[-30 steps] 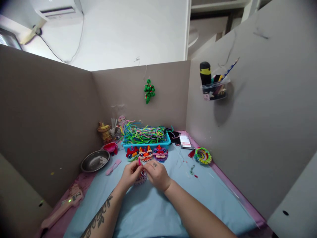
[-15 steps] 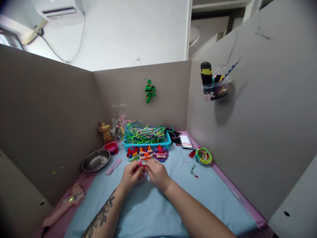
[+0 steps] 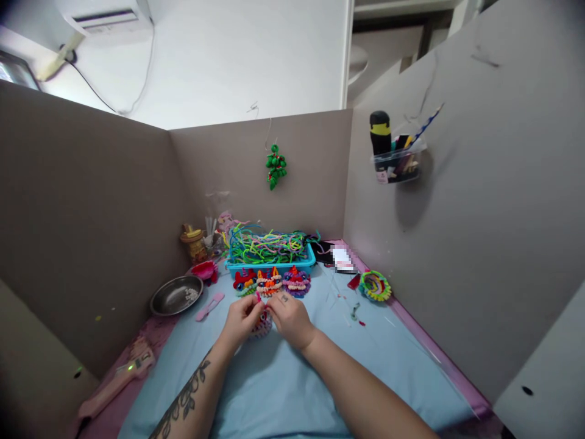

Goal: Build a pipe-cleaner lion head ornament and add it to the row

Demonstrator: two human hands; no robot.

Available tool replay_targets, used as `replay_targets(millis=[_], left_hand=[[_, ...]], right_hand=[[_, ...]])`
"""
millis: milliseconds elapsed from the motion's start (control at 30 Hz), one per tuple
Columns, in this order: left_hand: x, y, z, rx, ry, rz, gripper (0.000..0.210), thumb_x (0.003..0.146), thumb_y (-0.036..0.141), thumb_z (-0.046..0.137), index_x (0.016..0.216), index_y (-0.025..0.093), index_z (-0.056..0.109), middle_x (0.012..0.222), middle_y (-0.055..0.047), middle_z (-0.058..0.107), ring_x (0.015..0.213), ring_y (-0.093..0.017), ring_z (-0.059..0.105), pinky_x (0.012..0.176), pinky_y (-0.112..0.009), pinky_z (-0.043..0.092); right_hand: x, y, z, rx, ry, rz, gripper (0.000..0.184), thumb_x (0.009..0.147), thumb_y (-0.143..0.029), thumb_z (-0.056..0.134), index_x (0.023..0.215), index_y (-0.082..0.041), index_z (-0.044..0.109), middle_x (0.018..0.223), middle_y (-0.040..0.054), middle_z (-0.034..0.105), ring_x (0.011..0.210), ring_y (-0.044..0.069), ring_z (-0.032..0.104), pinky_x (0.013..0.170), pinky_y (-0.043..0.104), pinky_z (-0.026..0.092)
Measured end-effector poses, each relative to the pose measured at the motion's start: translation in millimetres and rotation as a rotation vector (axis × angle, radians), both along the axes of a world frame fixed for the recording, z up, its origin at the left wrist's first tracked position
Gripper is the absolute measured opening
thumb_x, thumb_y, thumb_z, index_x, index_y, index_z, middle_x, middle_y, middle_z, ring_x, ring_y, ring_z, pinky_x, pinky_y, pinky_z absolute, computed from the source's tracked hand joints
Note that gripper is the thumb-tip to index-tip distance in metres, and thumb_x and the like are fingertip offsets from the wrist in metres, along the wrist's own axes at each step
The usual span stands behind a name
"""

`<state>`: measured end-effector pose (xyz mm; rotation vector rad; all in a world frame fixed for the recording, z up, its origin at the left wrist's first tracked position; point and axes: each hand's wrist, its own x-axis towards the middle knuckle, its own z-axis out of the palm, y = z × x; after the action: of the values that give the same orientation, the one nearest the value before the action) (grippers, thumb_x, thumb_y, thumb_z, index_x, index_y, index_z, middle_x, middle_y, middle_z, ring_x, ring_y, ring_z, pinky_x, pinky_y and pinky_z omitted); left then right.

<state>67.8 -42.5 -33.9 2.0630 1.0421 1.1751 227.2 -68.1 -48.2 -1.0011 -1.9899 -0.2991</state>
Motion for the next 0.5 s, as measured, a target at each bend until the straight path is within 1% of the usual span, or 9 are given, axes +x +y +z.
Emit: replay_targets(millis=[67,133,233,333,500], left_hand=[[0,2,-0.8,-0.163,-0.094,-0.053,0.03,0.077,0.036,0.053,0.056,0.017,0.044,0.05,0.005,0.039,0.049,-0.009,0.035,0.048,-0.021,0.027],[-1,4,-0.7,-0.324,-0.18,-0.135,0.031,0.073,0.041,0.057,0.058,0.017,0.045,0.049,0.005,0.04,0.046,-0.008,0.034,0.047,-0.02,0.027],[-3,3,1.5,-0.515,-0.255,-0.249,0.036,0.068,0.046,0.064,0.06,0.016,0.046,0.048,0.006,0.039,0.043,-0.006,0.031,0.044,-0.019,0.024],[-5,1,5.0,-0.629,-0.274,-0.331,0.041,0.066,0.05,0.066,0.059,0.015,0.047,0.046,0.007,0.037,0.042,-0.005,0.028,0.043,-0.019,0.02],[-5,-3,7.8,-0.713,-0.371,-0.441,0.042,0.065,0.049,0.068,0.058,0.016,0.043,0.047,0.008,0.035,0.042,-0.004,0.027,0.044,-0.019,0.019]], right_hand=[[1,-1,1.4,0.03,-0.045,-0.009,0.015,0.087,-0.015,0.044,0.085,-0.017,0.059,0.079,0.0074,0.061,0.077,0.018,0.054,0.066,0.028,0.043],[2,-3,4.5,0.075,-0.08,-0.005,0.016,0.087,-0.014,0.044,0.086,-0.016,0.059,0.079,0.0069,0.062,0.075,0.017,0.054,0.066,0.027,0.042],[4,-7,10.6,0.146,-0.112,0.014,0.018,0.087,-0.012,0.043,0.085,-0.017,0.06,0.078,0.0053,0.063,0.071,0.015,0.053,0.063,0.026,0.039],[5,-9,14.1,0.201,-0.123,0.021,0.02,0.087,-0.011,0.043,0.084,-0.017,0.062,0.075,0.0044,0.063,0.068,0.015,0.053,0.06,0.026,0.036],[5,-11,13.1,0.239,-0.106,0.042,0.019,0.086,-0.01,0.045,0.091,-0.018,0.062,0.078,0.0054,0.064,0.072,0.016,0.055,0.063,0.028,0.038]])
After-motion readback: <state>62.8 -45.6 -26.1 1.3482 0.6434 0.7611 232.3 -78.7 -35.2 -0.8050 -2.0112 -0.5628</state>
